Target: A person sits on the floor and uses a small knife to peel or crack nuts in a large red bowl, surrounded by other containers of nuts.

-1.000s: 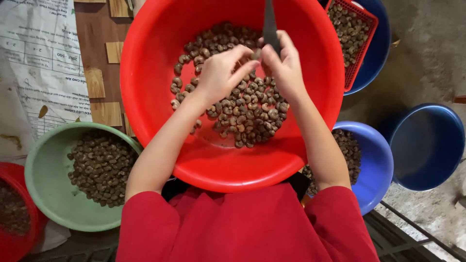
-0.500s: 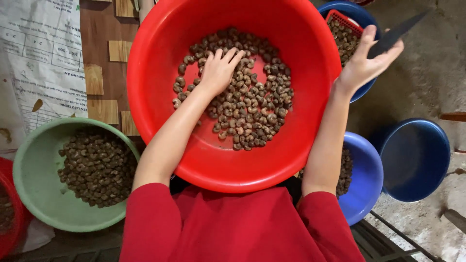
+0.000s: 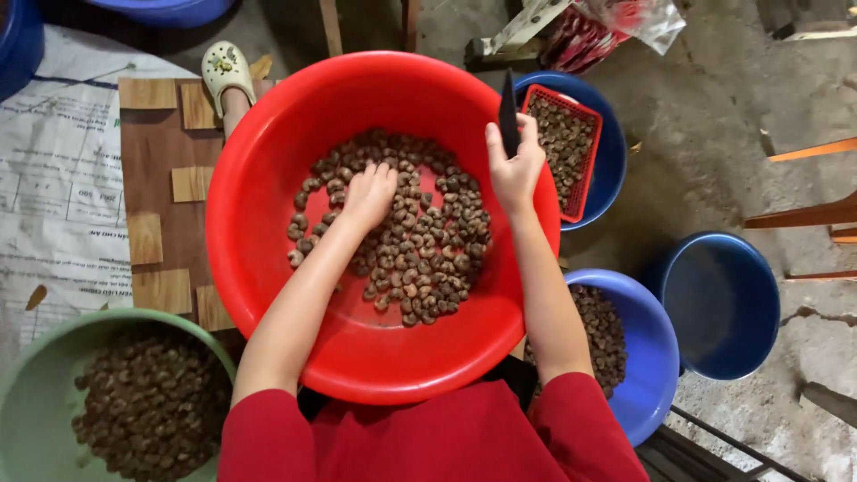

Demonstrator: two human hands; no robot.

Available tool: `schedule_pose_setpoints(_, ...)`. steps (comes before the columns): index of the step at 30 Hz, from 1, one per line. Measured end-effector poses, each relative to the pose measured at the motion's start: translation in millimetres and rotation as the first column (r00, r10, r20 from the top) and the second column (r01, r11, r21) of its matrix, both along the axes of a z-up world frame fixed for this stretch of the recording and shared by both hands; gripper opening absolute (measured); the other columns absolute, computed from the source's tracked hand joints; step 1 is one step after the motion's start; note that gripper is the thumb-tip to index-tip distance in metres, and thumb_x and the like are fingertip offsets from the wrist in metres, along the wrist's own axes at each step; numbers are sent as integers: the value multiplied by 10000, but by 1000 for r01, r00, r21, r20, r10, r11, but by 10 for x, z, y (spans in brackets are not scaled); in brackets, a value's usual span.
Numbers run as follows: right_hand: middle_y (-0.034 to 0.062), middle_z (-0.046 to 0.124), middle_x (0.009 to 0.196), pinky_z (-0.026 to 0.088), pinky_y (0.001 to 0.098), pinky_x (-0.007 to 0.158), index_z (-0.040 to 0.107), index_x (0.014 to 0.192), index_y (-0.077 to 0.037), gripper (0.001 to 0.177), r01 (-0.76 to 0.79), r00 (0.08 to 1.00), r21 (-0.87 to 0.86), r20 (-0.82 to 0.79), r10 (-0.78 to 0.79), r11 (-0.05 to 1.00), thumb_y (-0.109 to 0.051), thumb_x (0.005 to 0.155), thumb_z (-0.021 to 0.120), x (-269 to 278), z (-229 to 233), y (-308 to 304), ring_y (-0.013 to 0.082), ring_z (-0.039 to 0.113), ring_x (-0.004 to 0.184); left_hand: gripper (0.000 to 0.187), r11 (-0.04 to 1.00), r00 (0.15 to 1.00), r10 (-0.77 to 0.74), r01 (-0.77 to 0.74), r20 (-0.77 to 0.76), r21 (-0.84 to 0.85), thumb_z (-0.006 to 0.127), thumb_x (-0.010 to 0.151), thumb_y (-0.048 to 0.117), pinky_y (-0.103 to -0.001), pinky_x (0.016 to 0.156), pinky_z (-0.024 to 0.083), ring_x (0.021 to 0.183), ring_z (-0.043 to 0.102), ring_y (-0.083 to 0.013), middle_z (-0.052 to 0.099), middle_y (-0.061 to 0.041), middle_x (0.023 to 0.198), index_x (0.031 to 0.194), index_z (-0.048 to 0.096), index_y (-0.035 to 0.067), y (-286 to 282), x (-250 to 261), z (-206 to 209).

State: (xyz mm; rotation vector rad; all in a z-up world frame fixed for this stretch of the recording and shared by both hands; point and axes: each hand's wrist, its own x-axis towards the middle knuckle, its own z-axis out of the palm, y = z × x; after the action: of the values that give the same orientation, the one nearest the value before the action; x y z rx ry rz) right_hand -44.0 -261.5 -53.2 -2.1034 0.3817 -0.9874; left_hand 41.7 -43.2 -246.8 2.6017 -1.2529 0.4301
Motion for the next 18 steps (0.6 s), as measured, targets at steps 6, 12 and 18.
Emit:
schedule_pose_setpoints(6, 32, 603, 608, 419, 245, 478, 668, 1024, -144, 94, -49, 996, 69, -67, 54, 996, -197, 985, 735, 7, -32, 31, 117, 549, 551, 134, 999, 997, 20, -17, -72, 44, 743, 774, 153, -401, 567, 580, 787, 681, -285, 676, -61, 806, 888, 695, 102, 97, 25, -99)
schedule_pose_setpoints(12, 0, 598, 574, 412, 252, 468, 704, 1005, -209, 105, -131, 969, 147, -192, 158, 981, -281, 965, 769, 41, -221, 173, 117, 565, 529, 186, 984, 784, 72, -156, -616, -83, 692, 925, 294, -540, 715, 573, 915, 699, -361, 702, -59, 858, 1072, 635, 194, 60, 81, 860)
schedule_pose_setpoints(18, 65, 684, 674, 477, 271, 531, 751, 1068, -169, 205, -343, 873, 330, -235, 428, 880, -234, 897, 844, -5, -36, 426, 127, 619, 641, 390, 487, 135, -683, -648, -718, -585, 748, 959, 63, -288, 669, 671, 950, 742, -179, 742, -164, 1138, 1296, 554, 55, -8, -79, 1811)
